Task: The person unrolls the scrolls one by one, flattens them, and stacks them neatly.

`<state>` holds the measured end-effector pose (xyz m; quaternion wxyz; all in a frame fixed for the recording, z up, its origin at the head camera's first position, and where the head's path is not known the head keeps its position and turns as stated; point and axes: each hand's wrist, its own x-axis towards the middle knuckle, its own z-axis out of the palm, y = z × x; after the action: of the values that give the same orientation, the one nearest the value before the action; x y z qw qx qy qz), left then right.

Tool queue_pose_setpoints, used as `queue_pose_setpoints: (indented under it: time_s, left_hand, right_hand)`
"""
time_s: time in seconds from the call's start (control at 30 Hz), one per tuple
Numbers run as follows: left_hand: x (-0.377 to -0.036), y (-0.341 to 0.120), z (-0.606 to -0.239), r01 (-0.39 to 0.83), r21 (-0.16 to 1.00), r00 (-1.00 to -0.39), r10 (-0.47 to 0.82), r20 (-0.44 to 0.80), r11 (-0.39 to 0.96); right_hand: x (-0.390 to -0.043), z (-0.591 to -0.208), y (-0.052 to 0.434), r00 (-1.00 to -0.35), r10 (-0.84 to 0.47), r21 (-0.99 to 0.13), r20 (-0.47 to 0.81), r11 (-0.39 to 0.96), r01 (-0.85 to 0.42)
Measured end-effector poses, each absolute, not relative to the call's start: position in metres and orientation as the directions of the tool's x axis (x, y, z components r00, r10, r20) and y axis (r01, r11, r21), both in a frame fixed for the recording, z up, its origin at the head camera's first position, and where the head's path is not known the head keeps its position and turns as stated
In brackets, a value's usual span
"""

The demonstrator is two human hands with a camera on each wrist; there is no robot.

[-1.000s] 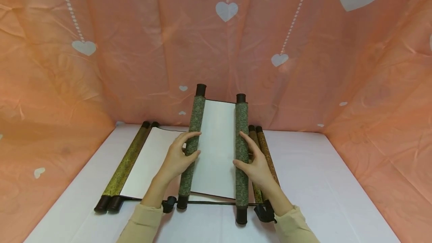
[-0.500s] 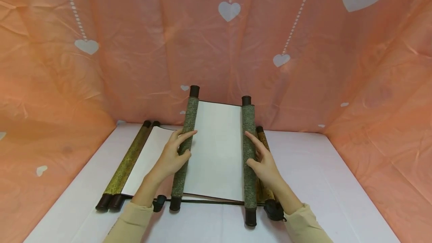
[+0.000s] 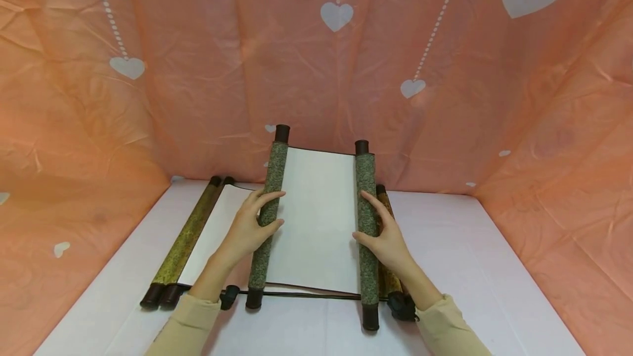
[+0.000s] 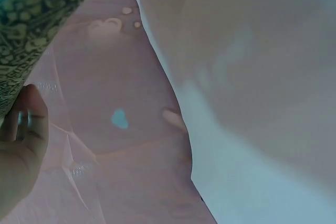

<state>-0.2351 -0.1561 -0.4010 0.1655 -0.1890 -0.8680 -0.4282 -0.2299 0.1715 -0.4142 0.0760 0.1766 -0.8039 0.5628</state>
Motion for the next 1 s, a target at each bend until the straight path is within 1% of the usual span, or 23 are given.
queue_pose_setpoints:
  time_s: [0.13,0.37,0.53,0.77,0.87,1.0]
  left_hand:
    - [-0.235,-0.163,-0.399,0.482,0.672,-0.865,0.186,0.465,0.562]
    - [-0.231,-0.173,-0.397,0.476,0.674,-0.87,0.188,0.457,0.565]
    - [-0.23,-0.178,-0.398,0.466,0.681,-0.877,0.194,0.439,0.566]
    - [-0.23,-0.183,-0.396,0.425,0.706,-0.899,0.172,0.403,0.567]
    - [-0.23,-0.184,-0.396,0.433,0.695,-0.892,0.164,0.42,0.575]
    - [-0.232,-0.183,-0.397,0.456,0.657,-0.876,0.17,0.452,0.6]
  right_hand:
    - [-0.231,-0.412,0.176,-0.929,-0.188,-0.883,0.319,0.297,-0.363]
    - [-0.232,-0.409,0.184,-0.912,-0.225,-0.888,0.342,0.242,-0.392]
    - [-0.231,-0.408,0.189,-0.911,-0.228,-0.883,0.345,0.25,-0.397]
    - [-0.232,-0.406,0.191,-0.939,-0.187,-0.907,0.288,0.262,-0.331]
    - [-0.233,-0.406,0.19,-0.94,-0.181,-0.914,0.289,0.24,-0.327]
    - [-0.235,-0.41,0.189,-0.932,-0.177,-0.901,0.318,0.249,-0.354]
